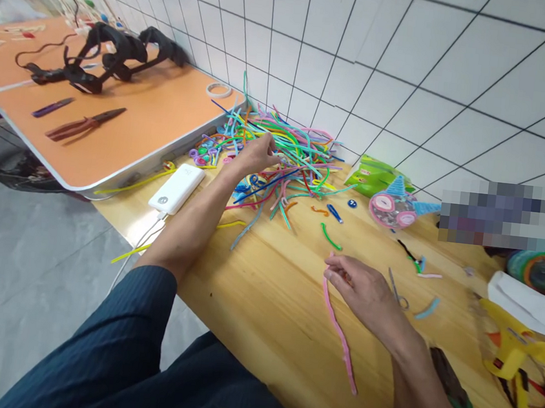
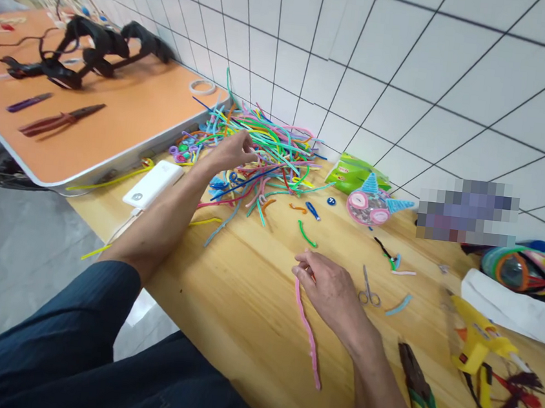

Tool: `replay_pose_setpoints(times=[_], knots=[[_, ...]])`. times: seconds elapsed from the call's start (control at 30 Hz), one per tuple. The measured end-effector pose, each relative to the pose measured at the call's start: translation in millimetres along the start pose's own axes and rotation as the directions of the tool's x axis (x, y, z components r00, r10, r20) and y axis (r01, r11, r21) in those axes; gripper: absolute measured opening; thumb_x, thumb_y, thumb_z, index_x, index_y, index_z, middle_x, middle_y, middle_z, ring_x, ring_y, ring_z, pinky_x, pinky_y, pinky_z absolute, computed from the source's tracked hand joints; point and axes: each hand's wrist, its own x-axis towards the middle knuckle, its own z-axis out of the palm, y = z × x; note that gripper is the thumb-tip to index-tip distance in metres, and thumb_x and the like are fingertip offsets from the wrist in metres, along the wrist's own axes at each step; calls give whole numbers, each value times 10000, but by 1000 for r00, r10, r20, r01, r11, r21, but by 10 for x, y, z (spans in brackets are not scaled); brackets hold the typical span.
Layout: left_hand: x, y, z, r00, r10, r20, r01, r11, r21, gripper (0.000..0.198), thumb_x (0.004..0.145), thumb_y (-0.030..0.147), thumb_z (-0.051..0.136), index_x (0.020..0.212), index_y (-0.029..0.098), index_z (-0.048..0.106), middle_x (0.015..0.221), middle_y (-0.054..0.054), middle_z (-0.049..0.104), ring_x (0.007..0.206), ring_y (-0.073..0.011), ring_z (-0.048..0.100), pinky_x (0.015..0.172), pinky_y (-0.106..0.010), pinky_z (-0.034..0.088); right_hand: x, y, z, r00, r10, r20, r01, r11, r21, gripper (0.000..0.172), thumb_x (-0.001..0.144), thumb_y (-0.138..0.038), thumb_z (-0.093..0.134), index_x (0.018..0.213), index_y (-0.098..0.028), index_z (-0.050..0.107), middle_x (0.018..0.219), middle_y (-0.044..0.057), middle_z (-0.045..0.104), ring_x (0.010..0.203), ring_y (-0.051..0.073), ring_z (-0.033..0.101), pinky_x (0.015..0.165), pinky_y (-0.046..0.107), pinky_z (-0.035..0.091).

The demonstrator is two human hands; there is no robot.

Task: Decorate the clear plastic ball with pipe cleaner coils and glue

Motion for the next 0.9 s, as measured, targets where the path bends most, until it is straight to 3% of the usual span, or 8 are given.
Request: replay_pose_setpoints(times=[0.13,0.2,0.33,0.5,0.6,0.73,0.9], knots=[[-36,55,115,961,84,265,-113,989,99,140,770,331,753,814,198,743,763,-32,715,741,-191,598,652,-283,355,-3,-4,18,1000,3,1,-3,1000,-11,152,1013,-307,597,1039,-246,733,1025,59,844,916,230,813,824,347,602],[-44,58,164,953,89,288,-124,987,103,119,706,310,773,711,206,716,687,-20,677,712,-190,578,643,-291,331,-4,-1,28,1000,0,-3,0,1000,-20,145,1009,-300,601,1034,-245,733,1033,61,845,903,226,811,820,341,601],[-18,36,164,971,92,219,-112,990,80,105,742,271,671,673,195,689,649,-9,637,692,-181,554,653,-301,336,-4,13,55,1000,3,0,-3,1000,-29,151,1006,-292,600,1045,-247,739,1037,62,847,899,225,812,818,340,601],[33,21,42,1000,4,7,-4,999,-44,157,810,277,607,698,173,642,656,9,577,692,-152,506,666,-289,351,3,37,99,1000,14,11,-14,999,-35,157,999,-284,597,1052,-243,739,1027,60,842,906,229,810,822,349,597],[43,33,2,995,-65,-74,51,984,-173,133,781,246,633,671,180,599,632,23,541,679,-137,480,652,-282,349,13,53,114,1000,17,21,-17,999,-36,160,1004,-295,594,1051,-234,735,1034,68,842,914,234,810,825,359,594],[53,69,-23,984,-84,-159,22,934,-356,180,794,257,636,661,209,525,625,28,509,670,-133,464,640,-292,353,26,69,125,1000,12,24,-11,999,-44,156,1005,-289,595,1056,-235,733,1032,65,841,912,231,809,824,359,596],[81,110,-46,961,-181,-208,42,842,-537,292,846,442,688,718,240,521,618,53,476,698,-122,439,633,-298,354,-34,-51,157,1000,-19,20,21,996,-92,151,1018,-250,591,1077,-237,729,1014,64,834,928,231,802,838,358,596]])
